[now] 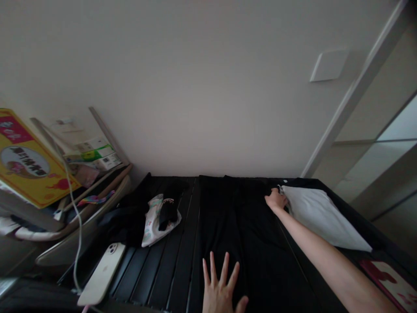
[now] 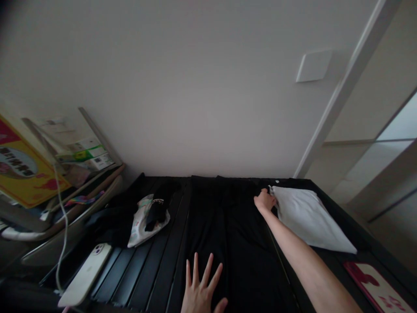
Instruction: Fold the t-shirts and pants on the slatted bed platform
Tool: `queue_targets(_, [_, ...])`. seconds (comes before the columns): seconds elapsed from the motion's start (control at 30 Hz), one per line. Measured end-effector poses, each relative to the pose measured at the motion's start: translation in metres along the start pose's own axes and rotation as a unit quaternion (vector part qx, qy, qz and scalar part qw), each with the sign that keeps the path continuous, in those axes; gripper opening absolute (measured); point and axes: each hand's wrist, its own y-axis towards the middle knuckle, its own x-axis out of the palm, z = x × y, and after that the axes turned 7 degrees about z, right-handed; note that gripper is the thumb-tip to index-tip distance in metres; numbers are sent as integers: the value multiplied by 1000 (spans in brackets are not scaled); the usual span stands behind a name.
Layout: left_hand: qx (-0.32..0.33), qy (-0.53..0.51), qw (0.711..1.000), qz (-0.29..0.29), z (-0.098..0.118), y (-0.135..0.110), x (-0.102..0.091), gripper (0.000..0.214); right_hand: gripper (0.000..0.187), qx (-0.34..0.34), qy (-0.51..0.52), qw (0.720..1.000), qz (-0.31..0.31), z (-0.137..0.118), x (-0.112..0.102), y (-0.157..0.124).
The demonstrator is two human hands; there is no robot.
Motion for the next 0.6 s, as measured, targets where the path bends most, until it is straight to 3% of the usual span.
queue_targets(0.13, [-1, -4, 1000, -12, 2, 3, -5, 87, 44, -63, 49, 996, 51, -32, -9, -6])
queue_targets(0.27, [-9, -7, 1000, -12, 5, 4, -11, 87, 43, -200, 95, 974, 45, -91, -11, -26])
queue_targets(0.43, [-14, -13, 999, -31, 7, 4, -14, 88, 40, -364, 108, 922, -69, -166, 14, -84])
queue_targets(0.53, [-15, -16, 999, -35, 8, 5, -19, 84, 30, -430, 82, 884, -162, -188, 35, -121])
queue_targets(0.6, [-16, -18, 999, -32, 9, 5, -22, 82, 34, -458, 58, 862, -210, -190, 43, -139])
